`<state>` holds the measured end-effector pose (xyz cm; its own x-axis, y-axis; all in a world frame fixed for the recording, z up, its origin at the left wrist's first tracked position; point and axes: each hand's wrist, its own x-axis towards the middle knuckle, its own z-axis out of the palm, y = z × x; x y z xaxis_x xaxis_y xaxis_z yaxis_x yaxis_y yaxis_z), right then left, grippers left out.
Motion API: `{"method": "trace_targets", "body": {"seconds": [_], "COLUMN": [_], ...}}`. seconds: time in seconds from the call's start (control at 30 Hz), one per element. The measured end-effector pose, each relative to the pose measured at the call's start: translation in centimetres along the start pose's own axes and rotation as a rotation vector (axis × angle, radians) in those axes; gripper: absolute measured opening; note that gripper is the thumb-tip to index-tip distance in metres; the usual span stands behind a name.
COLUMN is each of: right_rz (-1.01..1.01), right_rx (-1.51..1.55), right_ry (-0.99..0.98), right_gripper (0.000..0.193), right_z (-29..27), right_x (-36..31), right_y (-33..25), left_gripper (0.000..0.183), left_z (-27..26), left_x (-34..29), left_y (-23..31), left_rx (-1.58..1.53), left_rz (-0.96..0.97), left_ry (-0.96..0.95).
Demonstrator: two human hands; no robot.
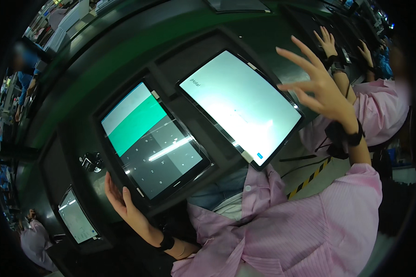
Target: Inspecting, checking screens, and handling tablet computers on an electronics assembly line.
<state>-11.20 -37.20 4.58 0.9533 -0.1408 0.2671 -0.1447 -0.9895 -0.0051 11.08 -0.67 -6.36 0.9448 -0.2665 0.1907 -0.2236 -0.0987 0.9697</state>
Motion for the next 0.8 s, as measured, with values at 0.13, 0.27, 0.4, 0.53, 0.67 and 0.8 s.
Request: {"method": "trace_targets", "body": {"seconds": [0.13, 0.27, 0.4, 0.53, 0.67, 0.8], "right_rz": [0.082, 0.097, 0.016, -0.182, -0.269, -0.277], "right_rx": [0.071, 0.109, 0.168, 0.296, 0.343, 0.367], "right_ry": [0.017, -0.017, 0.033, 0.013, -0.078, -0.049], "right_gripper": [0.026, 0.025, 0.025, 0.029, 0.033, 0.037], "right_z": [-0.2, 0.0, 0.2, 1.4, 2.2, 1.8], "right_x": [-3.4, -4.6, -4.6, -4.0, -2.9, -1.2], "right_y": [-1.4, -2.0, -3.7, -6.4, -8.0, -8.2], "left_gripper": [0.046, 0.045, 0.045, 0.046, 0.047, 0.047], "left_z": [0.1, 0.1, -0.1, -0.3, -0.5, -0.6], "left_x": [0.0, 0.0, 0.0, 0.0, 0.0, 0.0], "left_y": [0.0, -0.2, -0.4, -0.6, -0.6, -0.4], "left_rx": [0.020, 0.041, -0.010, 0.067, -0.042, 0.046], "left_rz": [0.014, 0.027, 0.015, 0.043, 0.011, 0.020], "left_ry": [-0.004, 0.017, -0.005, 0.003, -0.019, -0.013]}}
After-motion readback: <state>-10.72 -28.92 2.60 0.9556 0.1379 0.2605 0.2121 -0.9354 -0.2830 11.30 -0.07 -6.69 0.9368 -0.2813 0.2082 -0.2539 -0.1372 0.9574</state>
